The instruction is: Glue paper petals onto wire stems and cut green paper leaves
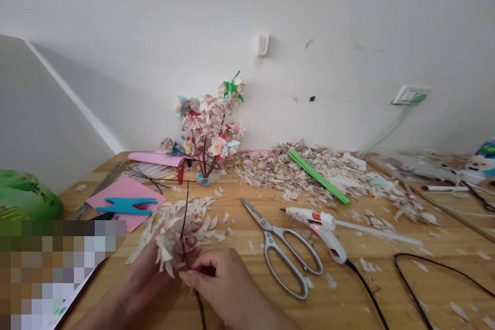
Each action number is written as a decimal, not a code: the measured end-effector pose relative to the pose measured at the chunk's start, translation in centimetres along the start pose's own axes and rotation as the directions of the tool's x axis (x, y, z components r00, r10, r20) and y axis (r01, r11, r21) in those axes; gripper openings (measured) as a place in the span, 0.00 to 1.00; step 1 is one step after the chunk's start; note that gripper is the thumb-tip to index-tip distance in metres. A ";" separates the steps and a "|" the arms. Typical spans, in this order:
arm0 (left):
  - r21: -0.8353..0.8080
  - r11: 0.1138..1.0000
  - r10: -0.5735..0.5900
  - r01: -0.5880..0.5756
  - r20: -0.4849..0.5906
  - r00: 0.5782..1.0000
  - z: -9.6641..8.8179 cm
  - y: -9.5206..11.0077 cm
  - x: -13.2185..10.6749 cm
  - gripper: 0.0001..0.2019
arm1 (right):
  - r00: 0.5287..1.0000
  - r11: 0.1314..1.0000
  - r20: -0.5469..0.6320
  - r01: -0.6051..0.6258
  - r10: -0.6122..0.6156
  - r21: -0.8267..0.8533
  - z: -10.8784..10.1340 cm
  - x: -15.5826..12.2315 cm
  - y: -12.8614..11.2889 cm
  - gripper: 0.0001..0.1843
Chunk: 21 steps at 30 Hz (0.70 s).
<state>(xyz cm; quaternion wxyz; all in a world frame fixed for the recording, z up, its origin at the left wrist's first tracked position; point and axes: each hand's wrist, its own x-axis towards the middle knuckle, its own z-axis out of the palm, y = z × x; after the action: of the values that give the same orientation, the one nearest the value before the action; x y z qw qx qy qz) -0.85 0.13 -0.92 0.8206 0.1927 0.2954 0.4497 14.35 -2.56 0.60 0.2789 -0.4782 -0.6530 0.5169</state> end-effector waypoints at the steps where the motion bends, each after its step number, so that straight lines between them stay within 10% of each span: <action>1: -0.005 1.000 0.019 -0.019 -0.014 1.000 0.0 0.0 0.0 0.20 | 1.000 1.000 -0.001 0.006 -0.006 0.000 0.0 0.0 0.0 0.10; 10: -0.028 0.993 0.101 -0.112 -0.250 0.963 1.1 0.2 -0.1 0.14 | 1.000 1.000 -0.005 -0.002 0.002 0.008 0.1 0.1 0.3 0.10; 21: 0.031 0.976 0.218 -0.215 -0.186 0.958 0.8 0.0 0.0 0.13 | 1.000 1.000 -0.003 -0.025 0.025 0.002 0.0 -0.1 0.1 0.10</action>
<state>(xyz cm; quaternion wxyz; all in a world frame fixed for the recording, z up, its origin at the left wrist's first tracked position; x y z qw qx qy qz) -0.32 0.03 -0.31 0.7337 0.1849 0.3514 0.5513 14.39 -2.61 0.52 0.2740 -0.4869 -0.6459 0.5202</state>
